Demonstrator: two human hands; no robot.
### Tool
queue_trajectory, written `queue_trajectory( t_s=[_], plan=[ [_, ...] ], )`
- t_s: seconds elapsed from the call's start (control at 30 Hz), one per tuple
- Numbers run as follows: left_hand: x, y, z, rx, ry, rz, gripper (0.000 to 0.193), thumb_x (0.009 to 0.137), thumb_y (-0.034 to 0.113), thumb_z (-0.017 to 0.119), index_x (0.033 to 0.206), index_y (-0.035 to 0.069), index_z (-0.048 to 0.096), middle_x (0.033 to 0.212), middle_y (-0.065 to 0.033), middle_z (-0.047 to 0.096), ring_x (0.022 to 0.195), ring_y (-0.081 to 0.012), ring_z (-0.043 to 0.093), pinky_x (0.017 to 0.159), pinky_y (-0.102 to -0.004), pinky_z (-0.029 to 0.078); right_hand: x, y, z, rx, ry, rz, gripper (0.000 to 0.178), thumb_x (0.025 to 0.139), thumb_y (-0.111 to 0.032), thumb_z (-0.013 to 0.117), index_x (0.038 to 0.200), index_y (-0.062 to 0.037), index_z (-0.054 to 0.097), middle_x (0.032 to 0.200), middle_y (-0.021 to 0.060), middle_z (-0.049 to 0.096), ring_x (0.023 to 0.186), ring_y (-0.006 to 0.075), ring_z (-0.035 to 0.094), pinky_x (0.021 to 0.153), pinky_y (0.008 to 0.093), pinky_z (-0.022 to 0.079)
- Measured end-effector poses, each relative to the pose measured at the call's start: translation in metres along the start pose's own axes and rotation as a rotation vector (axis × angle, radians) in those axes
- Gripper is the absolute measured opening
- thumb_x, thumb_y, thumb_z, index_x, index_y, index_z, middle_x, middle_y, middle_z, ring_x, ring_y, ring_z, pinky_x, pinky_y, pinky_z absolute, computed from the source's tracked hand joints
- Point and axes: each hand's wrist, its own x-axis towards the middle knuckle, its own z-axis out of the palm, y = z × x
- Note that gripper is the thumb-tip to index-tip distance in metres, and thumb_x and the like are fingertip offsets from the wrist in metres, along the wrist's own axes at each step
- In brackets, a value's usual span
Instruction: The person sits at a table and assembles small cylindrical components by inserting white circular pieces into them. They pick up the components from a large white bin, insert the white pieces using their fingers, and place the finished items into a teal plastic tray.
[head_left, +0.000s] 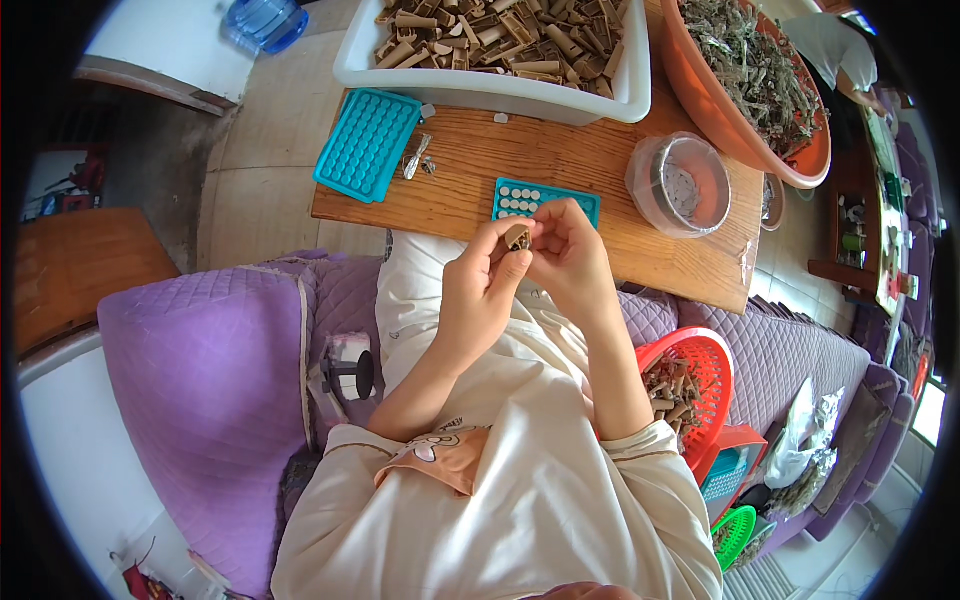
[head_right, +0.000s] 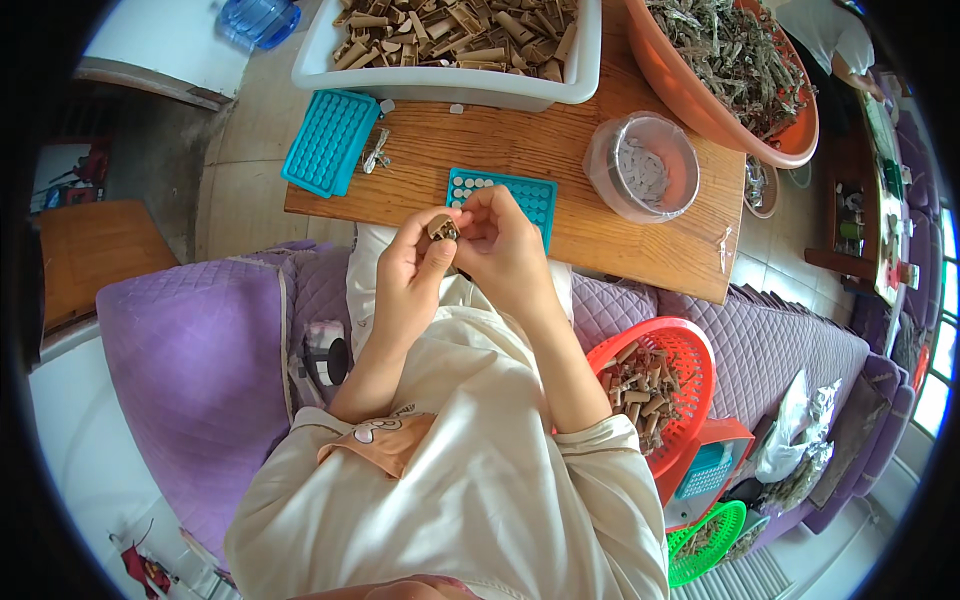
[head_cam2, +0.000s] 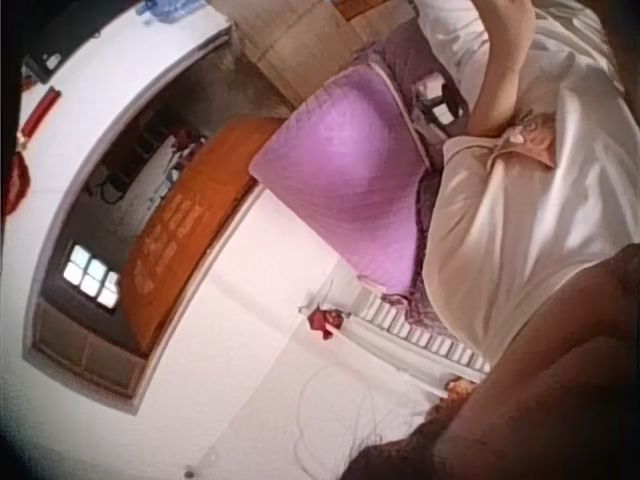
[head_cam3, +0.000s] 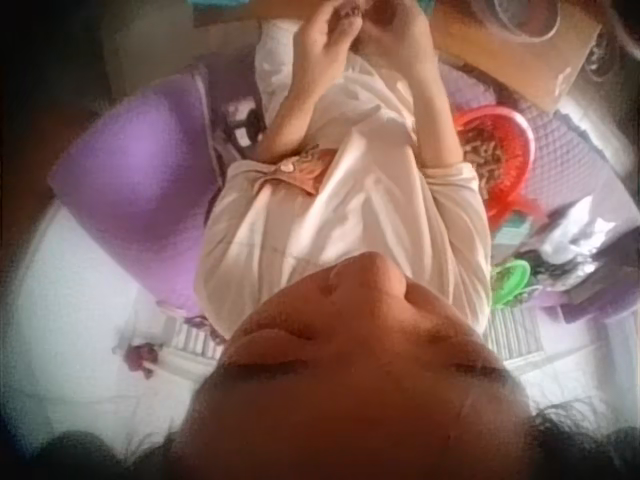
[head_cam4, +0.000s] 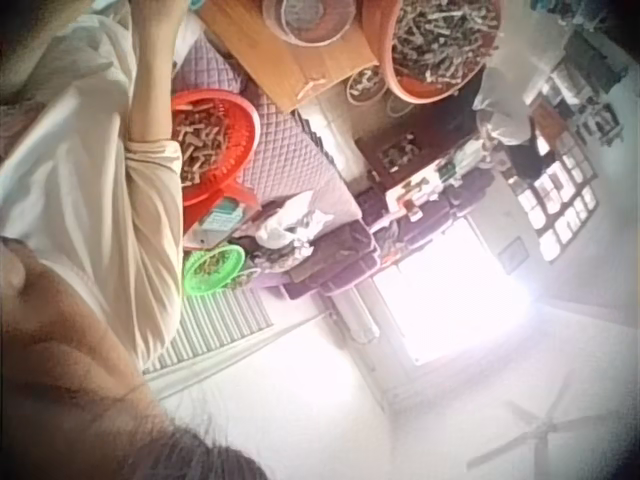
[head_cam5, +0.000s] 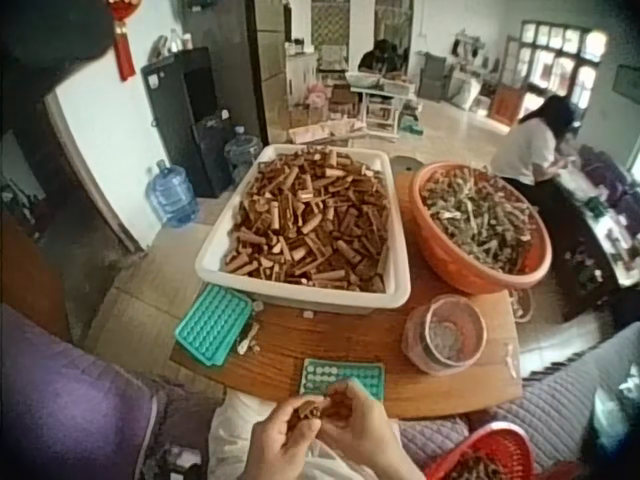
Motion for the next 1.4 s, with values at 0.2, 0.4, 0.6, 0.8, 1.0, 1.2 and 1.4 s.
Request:
queue_trajectory(
  t_s=[0.2, 0.4, 0.6, 0.8, 1.0, 1.2, 1.4],
  plan=[
    [0.017, -0.006, -0.018, -0.34, 0.021, -0.148, 0.029, 0.086, 0.014, 0.048, 0.112, 0.001, 0.044, 0.101, -0.0134, 0.056, 0.091, -0.0182, 0.056, 0.074, -0.0267, 0.048, 0.036, 0.007, -0.04, -0.22, 0.024, -0.091, 0.027, 0.068, -0.004, 0.065, 0.091, 0.0009, 0.053, 0.081, 0.0079, 0.06, 0.069, 0.0125, 0.056, 0.064, 0.026, 0.046],
    [0.026, -0.003, -0.038, -0.412, 0.109, -0.16, 0.034, 0.087, 0.018, 0.047, 0.117, 0.003, 0.039, 0.099, -0.0145, 0.056, 0.083, -0.0213, 0.06, 0.068, -0.0278, 0.052, 0.048, 0.034, -0.055, -0.632, 0.172, -0.156, 0.029, 0.066, -0.009, 0.067, 0.091, -0.0005, 0.054, 0.079, 0.01, 0.059, 0.066, 0.0162, 0.055, 0.061, 0.0283, 0.045],
    [0.019, -0.013, -0.039, -0.405, 0.013, -0.233, 0.035, 0.087, 0.018, 0.047, 0.117, 0.003, 0.04, 0.099, -0.0158, 0.056, 0.082, -0.0214, 0.061, 0.066, -0.0275, 0.053, 0.043, 0.046, -0.038, -0.956, 0.095, -0.3, 0.022, 0.068, -0.006, 0.061, 0.089, -0.0044, 0.053, 0.08, 0.0121, 0.057, 0.071, 0.0277, 0.056, 0.06, 0.0335, 0.045],
    [0.012, -0.01, -0.041, -0.396, -0.014, -0.28, 0.039, 0.084, 0.02, 0.051, 0.118, 0.002, 0.04, 0.099, -0.016, 0.056, 0.081, -0.0218, 0.061, 0.065, -0.0277, 0.053, 0.038, 0.044, -0.038, -1.252, -0.037, -0.481, 0.017, 0.07, -0.002, 0.054, 0.086, -0.0057, 0.051, 0.072, 0.0093, 0.052, 0.073, 0.0271, 0.054, 0.059, 0.0369, 0.045],
    [0.004, -0.009, -0.042, -0.402, -0.089, -0.306, 0.037, 0.082, 0.013, 0.054, 0.116, 0.0, 0.043, 0.097, -0.0121, 0.057, 0.083, -0.0202, 0.06, 0.066, -0.0272, 0.053, 0.026, 0.038, -0.032, -0.651, 0.105, -0.581, 0.016, 0.073, 0.002, 0.055, 0.086, -0.0036, 0.05, 0.079, 0.0094, 0.056, 0.071, 0.0248, 0.056, 0.06, 0.0315, 0.046],
    [-0.002, -0.017, -0.031, -0.438, -0.154, -0.307, 0.041, 0.079, 0.017, 0.059, 0.113, -0.001, 0.044, 0.092, -0.0099, 0.058, 0.079, -0.0164, 0.06, 0.065, -0.0261, 0.054, -0.001, 0.025, 0.005, -0.439, 0.137, -0.855, 0.026, 0.062, 0.011, 0.061, 0.082, -0.0031, 0.051, 0.076, 0.0088, 0.058, 0.069, 0.0233, 0.057, 0.06, 0.031, 0.046],
    [-0.007, -0.017, -0.025, -0.38, -0.095, -0.302, 0.031, 0.083, 0.013, 0.051, 0.11, -0.002, 0.045, 0.086, -0.0079, 0.058, 0.078, -0.015, 0.059, 0.068, -0.0268, 0.051, -0.005, 0.031, -0.009, -0.517, 0.054, -0.808, 0.023, 0.065, 0.009, 0.058, 0.084, -0.0028, 0.052, 0.08, 0.0095, 0.06, 0.071, 0.0238, 0.057, 0.061, 0.0311, 0.046]
  ],
)
